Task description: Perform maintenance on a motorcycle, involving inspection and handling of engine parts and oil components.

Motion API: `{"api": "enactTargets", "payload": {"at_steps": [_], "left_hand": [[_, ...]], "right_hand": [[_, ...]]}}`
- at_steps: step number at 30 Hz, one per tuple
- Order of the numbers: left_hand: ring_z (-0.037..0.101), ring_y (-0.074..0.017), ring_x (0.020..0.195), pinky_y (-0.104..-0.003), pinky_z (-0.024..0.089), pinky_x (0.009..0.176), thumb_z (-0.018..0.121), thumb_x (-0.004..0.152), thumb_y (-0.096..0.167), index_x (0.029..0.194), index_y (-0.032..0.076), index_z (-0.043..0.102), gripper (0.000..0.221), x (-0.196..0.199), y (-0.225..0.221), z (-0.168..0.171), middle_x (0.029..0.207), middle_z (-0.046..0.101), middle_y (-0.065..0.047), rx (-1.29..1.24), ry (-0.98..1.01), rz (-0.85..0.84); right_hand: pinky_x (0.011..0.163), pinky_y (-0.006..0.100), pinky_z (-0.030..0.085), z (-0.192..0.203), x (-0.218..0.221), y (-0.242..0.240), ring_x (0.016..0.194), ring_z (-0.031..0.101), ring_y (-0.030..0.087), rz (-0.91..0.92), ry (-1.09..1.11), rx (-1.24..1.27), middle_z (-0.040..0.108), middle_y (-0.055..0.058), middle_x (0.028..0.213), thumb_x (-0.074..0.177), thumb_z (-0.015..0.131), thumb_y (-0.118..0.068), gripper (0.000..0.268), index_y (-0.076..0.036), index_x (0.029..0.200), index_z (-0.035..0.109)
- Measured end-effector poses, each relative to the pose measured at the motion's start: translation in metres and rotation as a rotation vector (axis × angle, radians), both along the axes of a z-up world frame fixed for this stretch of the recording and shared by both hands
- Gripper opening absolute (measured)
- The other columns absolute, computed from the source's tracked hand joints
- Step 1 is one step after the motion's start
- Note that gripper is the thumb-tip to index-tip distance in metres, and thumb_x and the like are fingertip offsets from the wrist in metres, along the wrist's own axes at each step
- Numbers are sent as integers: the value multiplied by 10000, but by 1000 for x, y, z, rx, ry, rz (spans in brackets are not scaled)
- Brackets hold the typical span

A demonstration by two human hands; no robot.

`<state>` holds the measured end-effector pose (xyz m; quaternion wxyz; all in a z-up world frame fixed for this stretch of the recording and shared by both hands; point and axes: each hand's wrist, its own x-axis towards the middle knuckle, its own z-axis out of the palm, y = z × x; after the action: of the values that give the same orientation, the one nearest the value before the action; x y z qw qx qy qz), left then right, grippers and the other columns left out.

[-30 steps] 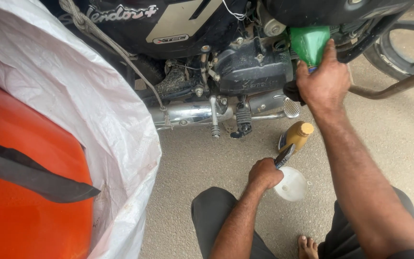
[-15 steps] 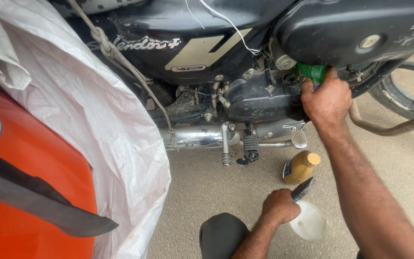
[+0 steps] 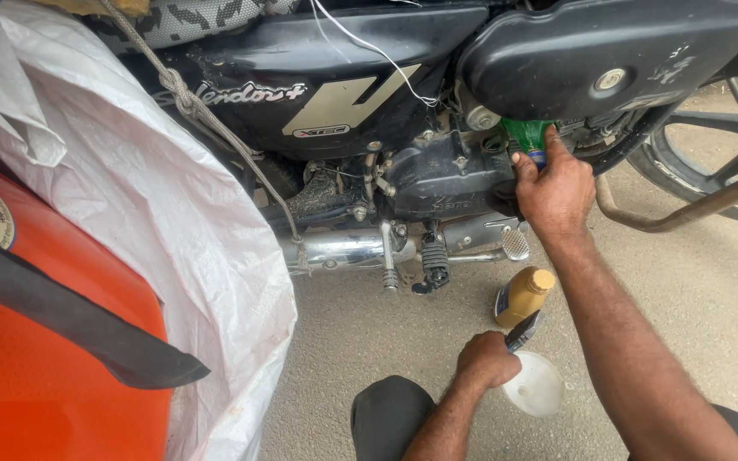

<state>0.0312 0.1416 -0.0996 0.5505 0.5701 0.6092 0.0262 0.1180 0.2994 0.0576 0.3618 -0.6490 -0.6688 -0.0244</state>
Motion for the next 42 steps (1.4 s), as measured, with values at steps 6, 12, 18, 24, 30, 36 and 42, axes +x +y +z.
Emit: {"api": "enactTargets", "payload": {"at_steps": [6, 12, 18, 24, 30, 36, 42], "left_hand": [[670, -267, 1140, -445, 536, 968, 593, 866, 102, 1268, -5, 627, 417, -8, 1, -8, 1191, 690, -153, -20, 15, 70], [674, -285, 1143, -451, 526, 980, 616, 852, 119, 1247, 28, 645, 407, -23, 7, -22, 1193, 702, -154, 4, 65, 145], [676, -331, 1116, -456, 530, 959, 617, 822, 128, 1180, 50, 702, 376, -35, 7, -42, 1166, 717, -168, 79, 156, 211], [717, -273, 1039, -449, 566, 903, 610, 828, 134, 1196, 72, 667, 377, -42, 1, -54, 1113, 732, -130, 30, 250, 314], [723, -258, 1011, -440, 566, 891, 616, 807, 117, 1190, 57, 665, 391, -43, 3, -33, 1080, 739, -132, 79, 220, 282], [708, -261, 1008, -441, 559, 889, 698, 823, 196, 1195, 45, 656, 404, -39, -11, -27, 1073, 732, -132, 155, 284, 265], [743, -255, 959, -445, 589, 841, 756, 852, 400, 1184, 88, 675, 463, -56, -16, -23, 1042, 758, -106, 91, 388, 443]], "right_hand": [[509, 334, 548, 5, 6, -25, 540, 690, 189, 17, 77, 15, 727, 105, 678, 880, 847, -319, 797, 119, 1442, 490], [443, 318, 572, -29, 60, -121, 600, 722, 205, 22, 322, -473, 750, 148, 793, 902, 754, -265, 455, -56, 1302, 691], [636, 405, 631, -151, 85, -180, 617, 771, 215, 86, -64, -936, 781, 135, 730, 836, 719, -556, 630, -101, 1272, 696], [738, 449, 635, -175, 73, -178, 735, 772, 242, 132, -141, -987, 776, 131, 814, 791, 710, -602, 702, -127, 1306, 673], [809, 435, 612, -206, 68, -165, 844, 772, 268, 215, -92, -1062, 778, 169, 883, 848, 719, -616, 670, -61, 1223, 715], [895, 452, 547, -318, 90, -140, 910, 739, 321, 296, 210, -1000, 751, 209, 1018, 863, 752, -302, 432, 34, 1133, 745], [844, 457, 581, -361, 91, -121, 936, 720, 359, 52, 130, -697, 758, 198, 1058, 956, 722, -287, 312, -60, 1165, 766]]}}
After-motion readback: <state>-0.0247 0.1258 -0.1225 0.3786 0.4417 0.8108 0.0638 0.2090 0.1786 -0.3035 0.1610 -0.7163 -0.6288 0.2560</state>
